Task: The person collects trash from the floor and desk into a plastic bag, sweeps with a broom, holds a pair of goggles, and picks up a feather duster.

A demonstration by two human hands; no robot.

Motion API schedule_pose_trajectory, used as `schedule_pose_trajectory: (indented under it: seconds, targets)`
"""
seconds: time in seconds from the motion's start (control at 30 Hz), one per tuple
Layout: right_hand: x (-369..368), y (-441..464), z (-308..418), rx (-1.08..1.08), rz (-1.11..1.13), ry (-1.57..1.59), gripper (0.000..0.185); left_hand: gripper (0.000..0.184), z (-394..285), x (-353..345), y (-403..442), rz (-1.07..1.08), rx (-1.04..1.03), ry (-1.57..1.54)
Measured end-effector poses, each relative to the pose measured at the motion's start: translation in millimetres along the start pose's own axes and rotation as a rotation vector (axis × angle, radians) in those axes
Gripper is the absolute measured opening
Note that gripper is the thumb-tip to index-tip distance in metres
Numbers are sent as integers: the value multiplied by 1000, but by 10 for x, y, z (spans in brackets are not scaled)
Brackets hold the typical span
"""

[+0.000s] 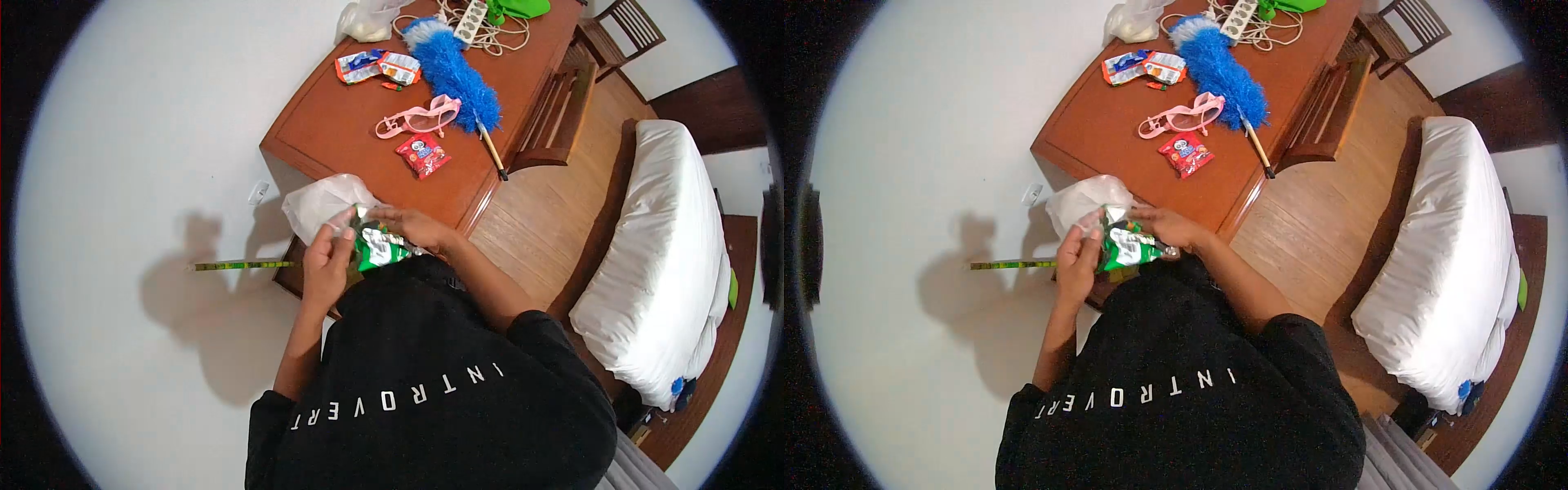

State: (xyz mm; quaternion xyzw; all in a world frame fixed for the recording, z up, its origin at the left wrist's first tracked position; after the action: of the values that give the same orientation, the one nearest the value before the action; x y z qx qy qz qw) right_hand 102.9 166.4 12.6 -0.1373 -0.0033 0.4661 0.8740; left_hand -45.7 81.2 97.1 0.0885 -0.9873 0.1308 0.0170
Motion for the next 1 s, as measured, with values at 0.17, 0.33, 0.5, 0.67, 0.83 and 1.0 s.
schedule_pose_trajectory:
  seconds: [0.17, 0.33, 0.5, 0.67, 0.83, 1.0]
  targets:
    - [81, -33, -28, -177, -442, 603, 26, 35, 69, -169, -27, 73, -104, 274]
    - [15, -50, 34, -79, -643, 1049, 22, 40, 104, -302, -70, 128, -87, 267]
    - [-16, -54, 11, 8, -648, 1244, 23, 46, 132, -394, -135, 177, 13, 140]
    - [-142, -11, 39, 112, -811, 1038, 34, 42, 206, -372, -89, 199, 142, 51]
    - [-255, 67, 21, 161, -656, 595, 48, 39, 164, -404, 37, 159, 27, 7]
    - [-187, 59, -18, 157, -776, -291, 56, 34, 242, -368, 88, 157, 69, -11]
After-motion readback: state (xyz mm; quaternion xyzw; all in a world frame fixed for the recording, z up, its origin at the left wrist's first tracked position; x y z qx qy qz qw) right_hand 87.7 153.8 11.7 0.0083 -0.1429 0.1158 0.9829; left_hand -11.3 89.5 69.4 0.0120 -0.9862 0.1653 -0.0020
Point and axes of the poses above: each hand's wrist, its own y-axis towards the middle knuckle, its own x-axis out of the back of the hand, z = x × y, the point moved 3 cm from there along y, towards the middle knuckle, and after that the axes turned 7 degrees about y, right-handed, at the moved point
